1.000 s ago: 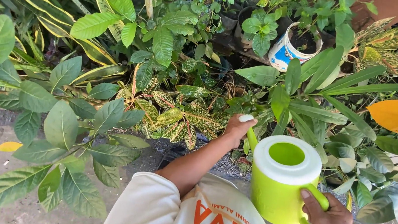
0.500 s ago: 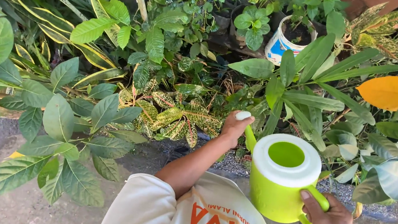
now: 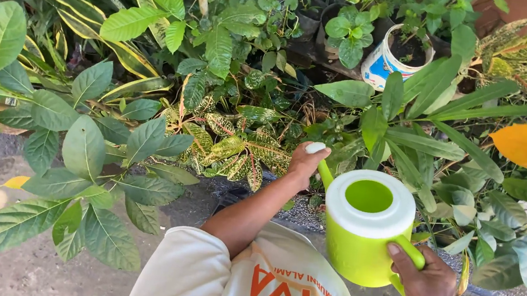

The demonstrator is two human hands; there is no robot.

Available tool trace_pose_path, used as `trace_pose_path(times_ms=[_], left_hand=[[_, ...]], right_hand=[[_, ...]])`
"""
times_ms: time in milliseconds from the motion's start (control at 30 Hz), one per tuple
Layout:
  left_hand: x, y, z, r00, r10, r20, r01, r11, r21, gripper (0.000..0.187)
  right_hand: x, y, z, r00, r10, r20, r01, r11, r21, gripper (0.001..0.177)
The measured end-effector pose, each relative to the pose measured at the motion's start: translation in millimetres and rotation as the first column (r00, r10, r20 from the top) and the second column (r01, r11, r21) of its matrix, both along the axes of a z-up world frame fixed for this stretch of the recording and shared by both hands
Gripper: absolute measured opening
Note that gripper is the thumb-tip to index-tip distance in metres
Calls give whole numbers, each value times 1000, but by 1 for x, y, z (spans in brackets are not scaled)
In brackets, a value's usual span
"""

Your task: Watering several different types of plants in an outdoor garden using a plastic watering can.

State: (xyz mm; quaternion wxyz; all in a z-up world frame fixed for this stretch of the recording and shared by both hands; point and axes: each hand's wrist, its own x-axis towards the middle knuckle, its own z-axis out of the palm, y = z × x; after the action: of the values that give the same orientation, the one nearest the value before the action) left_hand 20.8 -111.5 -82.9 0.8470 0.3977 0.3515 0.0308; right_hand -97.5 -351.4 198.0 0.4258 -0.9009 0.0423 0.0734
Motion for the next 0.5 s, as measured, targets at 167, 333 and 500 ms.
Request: trace_pose_path(times_ms=[167, 333, 500], left_hand=[[0, 36, 19, 999, 48, -20, -48, 998, -35, 61], [2, 66, 17, 994, 107, -25, -109, 991, -81, 63], [3, 97, 24, 987, 155, -53, -160, 979, -126, 61]], right_hand=[[17, 33, 3, 998, 49, -32, -51, 998, -38, 25], [34, 75, 10, 995, 59, -75, -61, 998, -17, 19], [51, 102, 7, 985, 164, -56, -165, 986, -14, 27]])
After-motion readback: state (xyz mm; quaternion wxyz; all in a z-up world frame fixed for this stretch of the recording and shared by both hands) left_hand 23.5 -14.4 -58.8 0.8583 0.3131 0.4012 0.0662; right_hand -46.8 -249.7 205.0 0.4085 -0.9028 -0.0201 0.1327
